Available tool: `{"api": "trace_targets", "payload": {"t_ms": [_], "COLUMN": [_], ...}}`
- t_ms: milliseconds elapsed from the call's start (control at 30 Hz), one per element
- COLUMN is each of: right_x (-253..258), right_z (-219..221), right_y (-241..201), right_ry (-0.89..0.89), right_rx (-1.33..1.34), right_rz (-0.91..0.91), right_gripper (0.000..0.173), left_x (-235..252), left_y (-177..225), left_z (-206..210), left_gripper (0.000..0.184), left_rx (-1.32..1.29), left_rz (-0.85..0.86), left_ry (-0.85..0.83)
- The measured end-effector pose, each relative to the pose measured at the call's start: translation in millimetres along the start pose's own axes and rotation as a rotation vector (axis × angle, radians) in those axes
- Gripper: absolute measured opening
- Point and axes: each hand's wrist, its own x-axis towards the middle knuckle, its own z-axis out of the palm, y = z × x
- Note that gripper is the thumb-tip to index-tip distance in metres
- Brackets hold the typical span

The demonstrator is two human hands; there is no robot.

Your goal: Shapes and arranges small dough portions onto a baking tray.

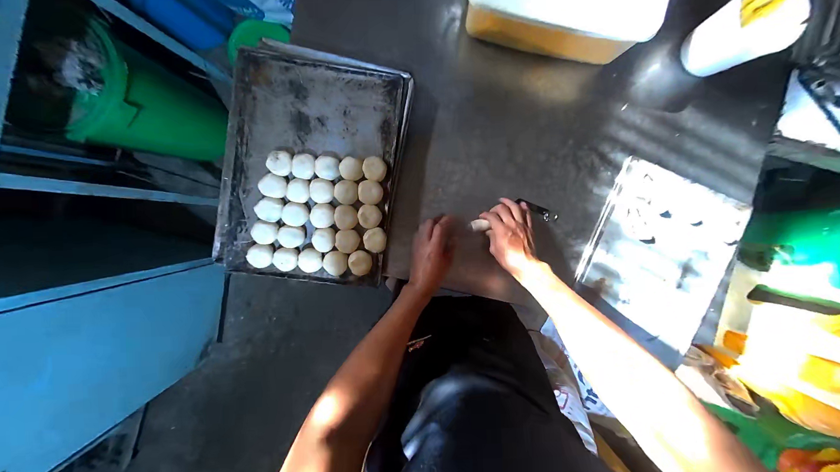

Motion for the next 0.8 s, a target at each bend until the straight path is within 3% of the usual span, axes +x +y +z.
{"api": "trace_targets", "payload": {"t_ms": [67, 200, 300, 333, 500, 567, 633, 800], "right_x": [3, 51, 111, 106, -87, -115, -73, 112], "right_z": [-7, 32, 46, 46, 62, 56, 50, 45], "right_y": [-18, -26, -11, -11, -26, -26, -25, -6], "right_ry": [0.004, 0.112, 0.176, 0.179, 0.025, -0.048, -0.042, 0.105], "right_rx": [0.040, -0.127, -0.212, -0.205, -0.191, -0.185, -0.221, -0.314], "right_rz": [0.052, -0.098, -0.047, -0.032, -0.100, -0.133, -0.134, -0.002], "right_gripper": [0.055, 0.085, 0.089, 0.087, 0.088, 0.090, 0.090, 0.086], "left_x": [5, -6, -1, -6, -3, -1, -3, 0], "left_y": [-22, -53, -59, -61, -66, -66, -64, -61], "left_z": [-9, 9, 15, 17, 19, 18, 17, 12], "left_gripper": [0.056, 0.059, 0.060, 0.060, 0.060, 0.059, 0.058, 0.058], "left_rx": [0.117, 0.252, 0.274, 0.259, 0.170, 0.197, 0.226, 0.274], "left_rz": [-0.031, -0.012, 0.029, 0.044, 0.022, 0.009, 0.007, 0.029], "left_ry": [0.004, -0.002, 0.032, 0.037, 0.017, 0.000, -0.010, 0.013]}}
